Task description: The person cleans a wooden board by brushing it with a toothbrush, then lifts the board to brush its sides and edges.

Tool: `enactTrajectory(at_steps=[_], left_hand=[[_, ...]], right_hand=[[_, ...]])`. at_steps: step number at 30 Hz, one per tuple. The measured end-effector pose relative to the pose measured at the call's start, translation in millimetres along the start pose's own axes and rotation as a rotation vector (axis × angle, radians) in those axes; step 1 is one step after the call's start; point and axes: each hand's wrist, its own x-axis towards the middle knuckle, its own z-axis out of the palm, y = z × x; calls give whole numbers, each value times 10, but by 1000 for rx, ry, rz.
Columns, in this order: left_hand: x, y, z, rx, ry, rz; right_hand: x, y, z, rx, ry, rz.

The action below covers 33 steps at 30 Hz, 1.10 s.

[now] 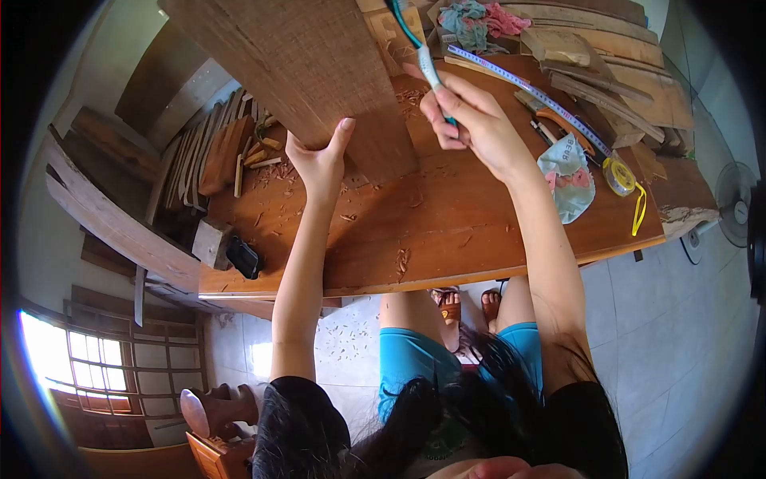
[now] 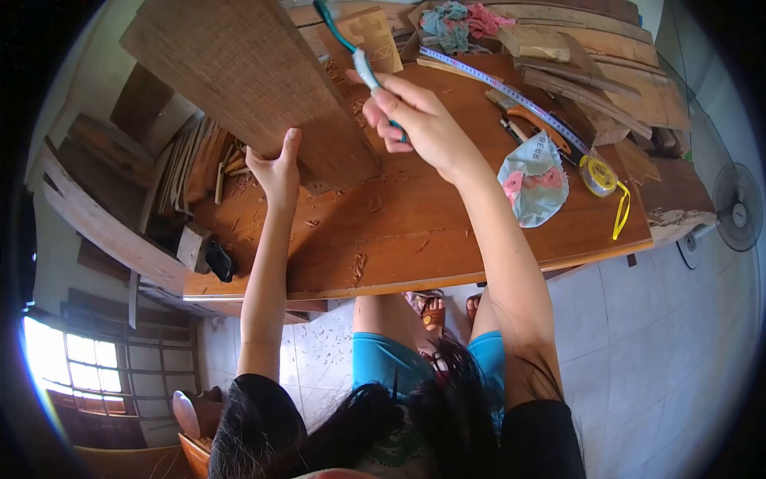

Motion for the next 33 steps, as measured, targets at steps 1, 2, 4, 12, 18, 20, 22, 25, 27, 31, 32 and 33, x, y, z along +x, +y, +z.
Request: enactTrajectory(at_steps=[1, 2, 4, 12, 18, 20, 22, 25, 27, 31, 32, 33], left_hand=[[11, -11, -1, 2, -3, -2], [18, -13, -4, -3, -8, 2], [19, -10, -16, -15, -17, 9], [2, 63, -25, -18, -46, -21], [7, 128, -17, -32, -56, -46], [15, 116, -10, -34, -56, -56], [31, 94, -37, -4, -65, -68], [38, 88, -30, -33, -52, -57], [36, 118, -24, -34, -54, -66], [41, 147, -20, -35, -58, -72], [41, 148, -19, -38, -59, -76], [43, 149, -21, -41, -59, -80]], right_hand=[[-6, -17, 22, -11, -20, 9], [-22, -33, 48, -23, -39, 19], [-21, -53, 58, -64, -32, 39], [-12, -2, 32, -91, 67, 14], [-29, -17, 53, -61, 14, 1], [-60, -61, 28, -79, -27, 96], [-83, -82, -34, -111, -73, 207], [-68, -80, -52, 34, -116, 87], [-73, -66, -38, 77, -165, 172], [-97, -19, -54, -12, -174, 385], [-95, -49, -54, -6, -178, 387], [-87, -78, -47, -1, -182, 387]])
